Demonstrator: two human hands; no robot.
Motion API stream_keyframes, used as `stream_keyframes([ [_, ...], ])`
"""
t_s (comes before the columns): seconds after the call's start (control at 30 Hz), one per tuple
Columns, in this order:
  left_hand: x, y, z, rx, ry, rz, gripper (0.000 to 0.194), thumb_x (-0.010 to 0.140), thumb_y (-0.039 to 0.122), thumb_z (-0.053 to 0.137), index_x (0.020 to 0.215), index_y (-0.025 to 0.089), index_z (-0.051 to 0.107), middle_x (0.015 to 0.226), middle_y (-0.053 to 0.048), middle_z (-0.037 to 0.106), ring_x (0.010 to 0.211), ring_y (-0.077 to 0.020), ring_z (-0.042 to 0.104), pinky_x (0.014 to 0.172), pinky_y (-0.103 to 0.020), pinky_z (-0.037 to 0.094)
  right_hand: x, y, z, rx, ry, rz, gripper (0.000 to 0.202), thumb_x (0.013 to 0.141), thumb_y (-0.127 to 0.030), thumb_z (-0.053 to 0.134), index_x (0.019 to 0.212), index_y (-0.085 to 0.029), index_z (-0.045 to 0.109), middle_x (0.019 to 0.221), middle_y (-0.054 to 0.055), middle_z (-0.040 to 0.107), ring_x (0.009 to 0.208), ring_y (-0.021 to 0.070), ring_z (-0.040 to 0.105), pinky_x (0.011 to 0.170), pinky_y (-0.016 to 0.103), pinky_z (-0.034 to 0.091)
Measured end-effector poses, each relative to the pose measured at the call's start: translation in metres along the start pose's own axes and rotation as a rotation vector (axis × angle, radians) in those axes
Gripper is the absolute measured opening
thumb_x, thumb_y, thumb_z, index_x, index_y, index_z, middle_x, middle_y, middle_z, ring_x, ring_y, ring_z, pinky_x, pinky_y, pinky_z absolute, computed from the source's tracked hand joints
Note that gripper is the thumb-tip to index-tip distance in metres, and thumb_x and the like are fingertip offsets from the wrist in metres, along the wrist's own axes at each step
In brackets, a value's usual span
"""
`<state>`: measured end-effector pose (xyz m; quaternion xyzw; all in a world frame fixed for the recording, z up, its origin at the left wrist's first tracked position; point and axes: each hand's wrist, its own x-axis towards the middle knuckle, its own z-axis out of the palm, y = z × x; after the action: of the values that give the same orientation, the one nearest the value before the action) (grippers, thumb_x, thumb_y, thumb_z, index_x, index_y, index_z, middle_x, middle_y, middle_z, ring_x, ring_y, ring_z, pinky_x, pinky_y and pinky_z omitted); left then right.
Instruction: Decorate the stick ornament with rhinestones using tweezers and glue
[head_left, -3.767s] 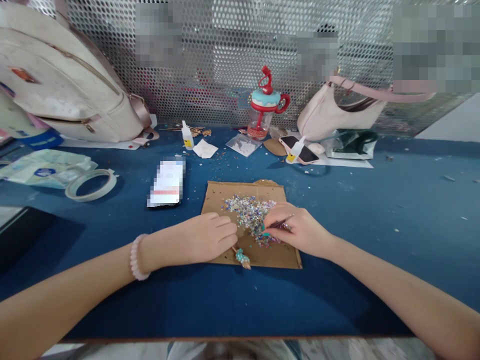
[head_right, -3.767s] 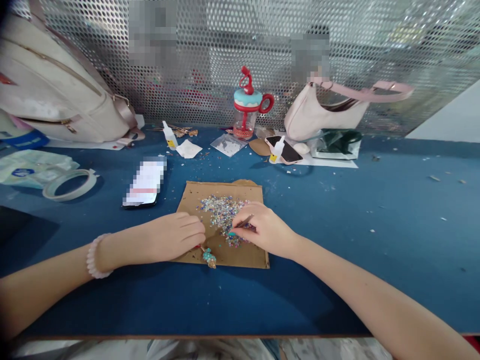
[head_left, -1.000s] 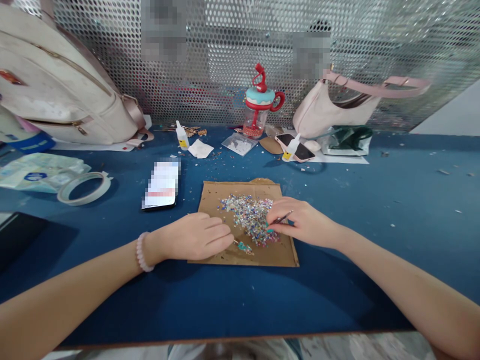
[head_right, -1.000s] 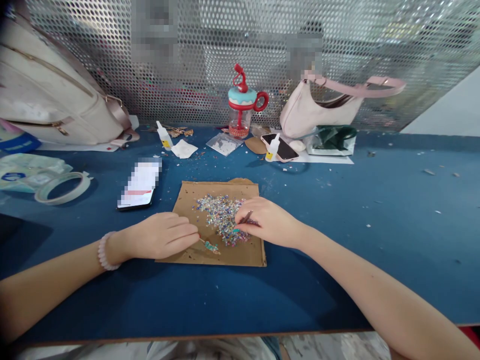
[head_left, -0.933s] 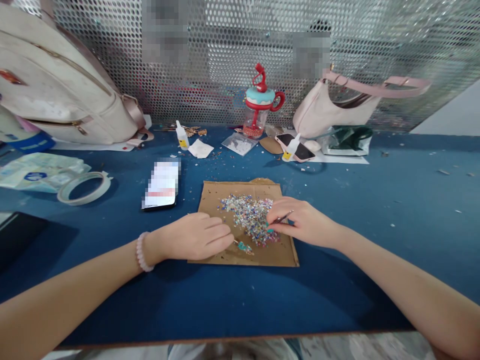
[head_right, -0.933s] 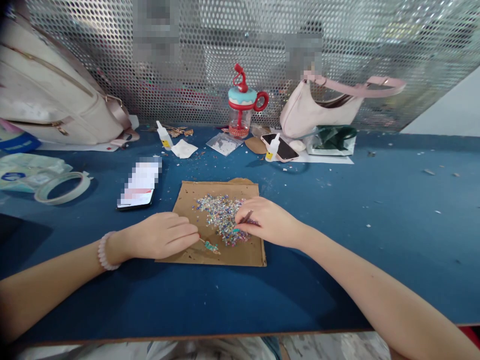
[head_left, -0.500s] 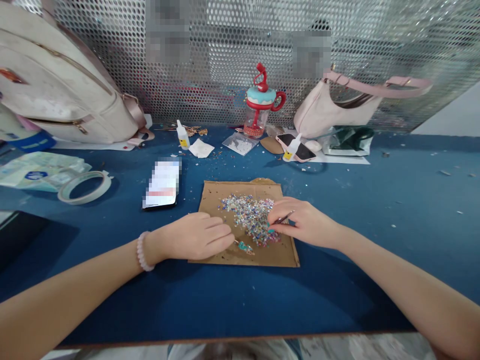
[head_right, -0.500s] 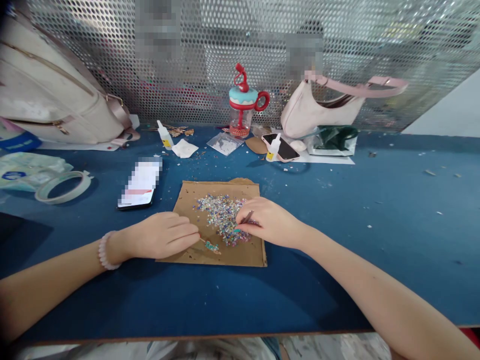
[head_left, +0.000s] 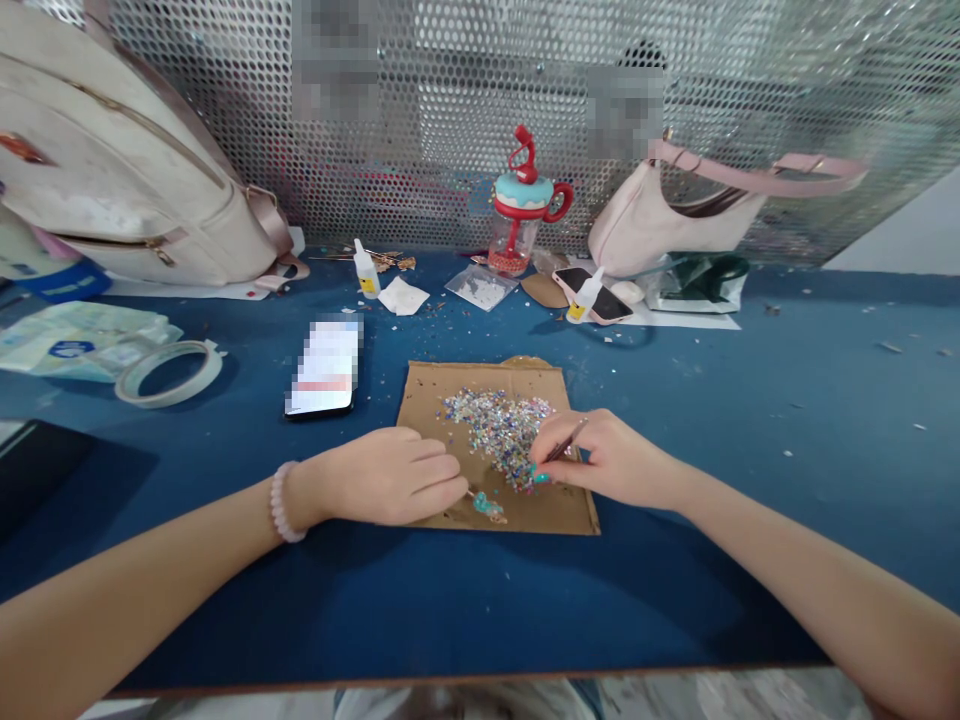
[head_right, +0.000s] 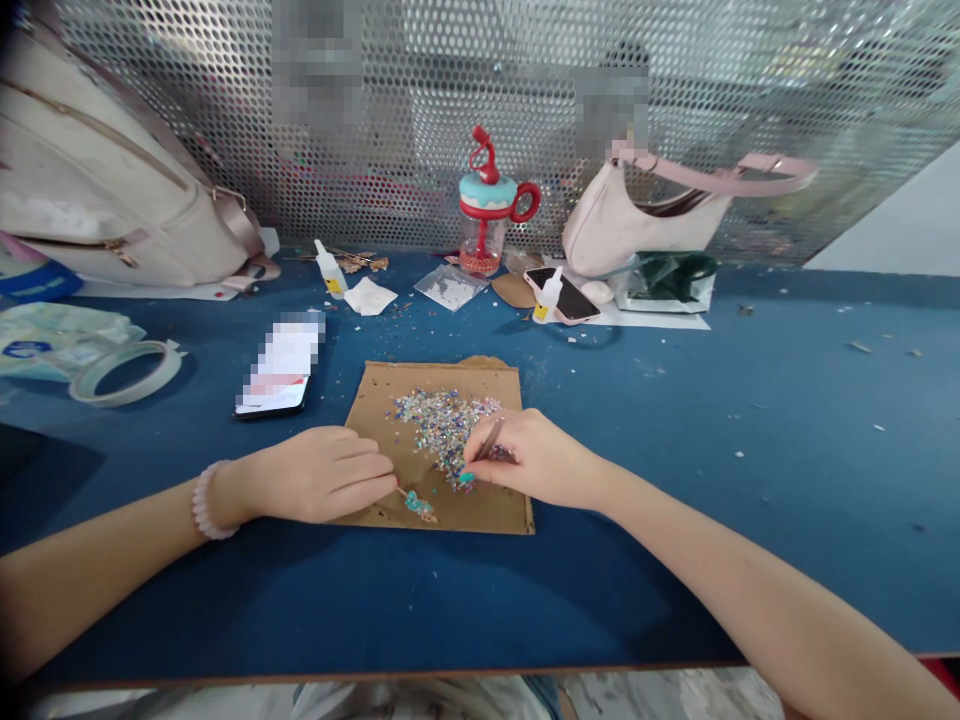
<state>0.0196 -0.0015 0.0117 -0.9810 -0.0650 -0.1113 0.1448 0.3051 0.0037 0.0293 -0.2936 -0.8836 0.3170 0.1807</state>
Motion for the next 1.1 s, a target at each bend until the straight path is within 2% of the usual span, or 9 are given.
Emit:
stream_keyframes([
  [0.1, -0.0001, -0.0004, 0.0002, -0.022, -0.02, 0.026, 0.017, 0.095, 0.011, 0.041, 0.103, 0.016, 0.055, 0.085, -0.003, 0.065, 0.067, -0.0132, 0.053, 0.054, -0.028, 0.034, 0.0007, -0.003, 0.0055, 0.016, -0.041, -0.014, 0.013, 0.088, -0.023, 0.062, 0.078, -0.018, 0.067, 0.077, 0.001, 0.069, 0.074, 0.013, 0.063, 0.073, 0.025, 0.048],
  [0.23, 0.0002, -0.0006, 0.0016, -0.021, -0.028, 0.027, 0.02, 0.096, 0.012, 0.037, 0.102, 0.016, 0.055, 0.083, -0.003, 0.064, 0.066, -0.0132, 0.052, 0.052, -0.029, 0.034, 0.0018, -0.0046, 0.0095, 0.013, -0.068, -0.036, 0.011, 0.088, -0.021, 0.062, 0.079, -0.017, 0.068, 0.076, 0.001, 0.069, 0.074, 0.0125, 0.063, 0.074, 0.025, 0.047],
  [1.1, 0.0, 0.0014, 0.0026, -0.047, -0.097, -0.002, 0.023, 0.098, 0.014, 0.032, 0.102, 0.017, 0.055, 0.084, -0.002, 0.063, 0.068, -0.0135, 0.054, 0.054, -0.028, 0.038, -0.0013, -0.0045, 0.0113, -0.104, -0.072, -0.177, 0.019, 0.093, -0.03, 0.058, 0.08, -0.018, 0.066, 0.076, 0.002, 0.068, 0.075, 0.0145, 0.057, 0.075, 0.029, 0.044],
])
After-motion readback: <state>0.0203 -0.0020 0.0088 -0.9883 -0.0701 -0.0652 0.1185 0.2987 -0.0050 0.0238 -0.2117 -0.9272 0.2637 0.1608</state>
